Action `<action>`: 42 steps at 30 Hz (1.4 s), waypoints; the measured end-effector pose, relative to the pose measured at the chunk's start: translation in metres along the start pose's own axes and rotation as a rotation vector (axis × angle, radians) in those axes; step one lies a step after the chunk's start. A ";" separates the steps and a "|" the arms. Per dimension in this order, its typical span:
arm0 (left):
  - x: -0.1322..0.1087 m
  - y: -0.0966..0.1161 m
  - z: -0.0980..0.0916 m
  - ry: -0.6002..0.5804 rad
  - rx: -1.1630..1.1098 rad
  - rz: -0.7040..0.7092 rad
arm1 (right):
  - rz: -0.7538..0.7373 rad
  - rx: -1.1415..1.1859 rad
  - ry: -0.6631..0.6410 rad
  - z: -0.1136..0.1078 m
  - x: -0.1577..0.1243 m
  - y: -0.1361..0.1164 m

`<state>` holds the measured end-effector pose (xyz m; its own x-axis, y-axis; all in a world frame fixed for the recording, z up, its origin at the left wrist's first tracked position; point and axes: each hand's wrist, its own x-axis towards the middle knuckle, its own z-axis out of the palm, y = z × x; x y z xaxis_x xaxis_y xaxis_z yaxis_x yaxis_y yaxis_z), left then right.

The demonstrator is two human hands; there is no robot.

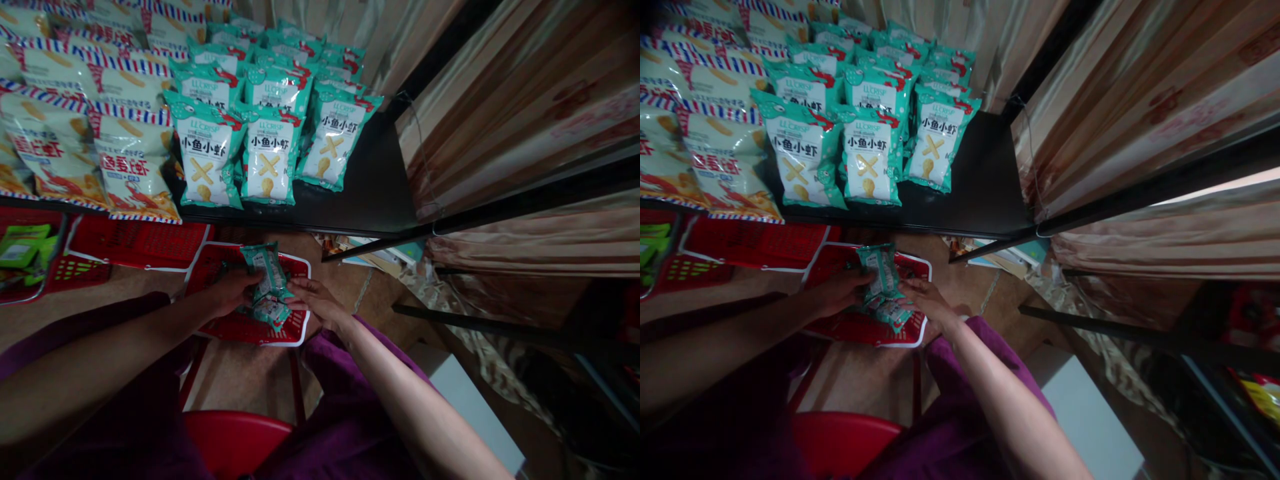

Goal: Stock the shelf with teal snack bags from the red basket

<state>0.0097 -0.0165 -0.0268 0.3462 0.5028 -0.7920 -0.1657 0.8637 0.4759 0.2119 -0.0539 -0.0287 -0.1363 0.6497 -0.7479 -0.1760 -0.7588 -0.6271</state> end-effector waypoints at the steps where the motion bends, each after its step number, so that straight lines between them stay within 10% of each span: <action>1: 0.000 0.000 0.001 0.001 -0.011 0.001 | 0.012 0.002 0.001 0.001 0.000 0.001; 23: -0.004 0.003 0.009 0.001 -0.133 -0.066 | -0.059 -0.010 -0.080 0.014 -0.005 -0.002; 29: -0.011 0.002 0.016 -0.210 -0.047 0.070 | -0.098 0.063 -0.002 0.016 -0.006 -0.004; 42: -0.011 -0.005 0.016 -0.080 0.152 0.115 | 0.024 0.256 0.001 0.023 -0.004 0.003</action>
<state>0.0210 -0.0267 -0.0140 0.4063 0.5887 -0.6988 -0.0696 0.7825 0.6187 0.1893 -0.0572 -0.0226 -0.1426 0.6314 -0.7622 -0.4142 -0.7375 -0.5334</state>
